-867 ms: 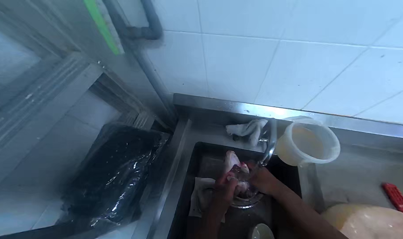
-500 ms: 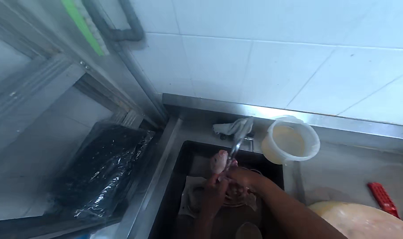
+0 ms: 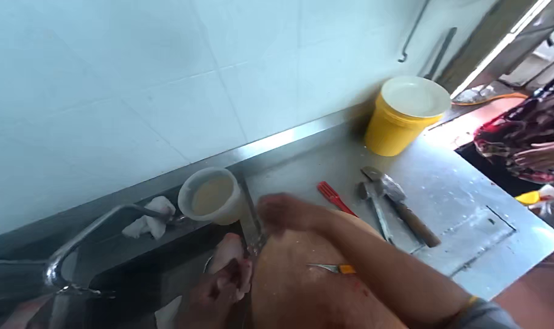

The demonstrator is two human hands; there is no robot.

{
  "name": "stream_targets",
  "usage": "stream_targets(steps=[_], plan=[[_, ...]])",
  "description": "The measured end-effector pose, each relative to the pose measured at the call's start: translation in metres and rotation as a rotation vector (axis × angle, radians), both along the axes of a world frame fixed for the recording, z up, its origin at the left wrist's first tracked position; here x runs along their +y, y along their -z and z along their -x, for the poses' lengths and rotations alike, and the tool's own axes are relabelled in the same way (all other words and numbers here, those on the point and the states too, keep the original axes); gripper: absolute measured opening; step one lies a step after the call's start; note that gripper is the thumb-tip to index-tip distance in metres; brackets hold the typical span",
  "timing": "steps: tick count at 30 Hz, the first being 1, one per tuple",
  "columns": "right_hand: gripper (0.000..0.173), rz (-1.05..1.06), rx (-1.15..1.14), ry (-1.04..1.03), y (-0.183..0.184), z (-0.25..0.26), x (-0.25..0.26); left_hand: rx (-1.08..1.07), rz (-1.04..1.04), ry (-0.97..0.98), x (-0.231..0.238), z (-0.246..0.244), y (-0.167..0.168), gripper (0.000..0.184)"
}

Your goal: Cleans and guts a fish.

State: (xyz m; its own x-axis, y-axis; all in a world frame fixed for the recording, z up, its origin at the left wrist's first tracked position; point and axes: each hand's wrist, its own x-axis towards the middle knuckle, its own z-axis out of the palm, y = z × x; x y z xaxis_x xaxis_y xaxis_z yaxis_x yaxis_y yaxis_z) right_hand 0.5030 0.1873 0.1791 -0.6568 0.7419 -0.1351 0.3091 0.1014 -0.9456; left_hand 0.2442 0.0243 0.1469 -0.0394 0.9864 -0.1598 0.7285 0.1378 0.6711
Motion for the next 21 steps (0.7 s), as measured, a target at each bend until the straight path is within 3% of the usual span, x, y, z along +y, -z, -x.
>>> stream_targets(steps=[1, 3, 5, 8, 10, 12, 14, 18, 21], plan=[[0.033, -0.200, -0.294, 0.049, 0.005, -0.040, 0.010, 0.068, 0.133, 0.018, 0.007, -0.027, -0.015, 0.036], [0.055, -0.352, -0.716, 0.188, 0.021, -0.110, 0.007, 0.235, 0.295, 0.077, 0.016, -0.093, -0.051, 0.039], [0.043, -0.312, -0.837, 0.295, 0.019, -0.172, -0.020, 0.381, 0.407, 0.181, 0.020, -0.149, -0.068, 0.049], [0.024, -0.221, -0.840, 0.253, 0.021, -0.219, -0.091, 0.429, 0.440, 0.314, 0.011, -0.195, -0.047, 0.057], [0.028, -0.151, -0.690, 0.106, 0.046, -0.212, -0.134, 0.378, 0.475, 0.327, 0.005, -0.222, -0.036, 0.053], [0.033, -0.231, -0.565, 0.025, 0.074, -0.197, -0.159, 0.326, 0.512, 0.308, -0.001, -0.249, -0.035, 0.042], [0.033, -0.236, -0.537, 0.045, 0.083, -0.187, -0.166, 0.315, 0.494, 0.247, -0.005, -0.266, -0.034, 0.039], [0.037, -0.016, -0.551, 0.148, 0.061, -0.194, -0.160, 0.385, 0.305, 0.136, 0.000, -0.265, -0.024, 0.042], [0.036, 0.166, -0.469, 0.250, 0.055, -0.230, -0.165, 0.187, 0.026, 0.069, 0.009, -0.251, 0.015, 0.033]])
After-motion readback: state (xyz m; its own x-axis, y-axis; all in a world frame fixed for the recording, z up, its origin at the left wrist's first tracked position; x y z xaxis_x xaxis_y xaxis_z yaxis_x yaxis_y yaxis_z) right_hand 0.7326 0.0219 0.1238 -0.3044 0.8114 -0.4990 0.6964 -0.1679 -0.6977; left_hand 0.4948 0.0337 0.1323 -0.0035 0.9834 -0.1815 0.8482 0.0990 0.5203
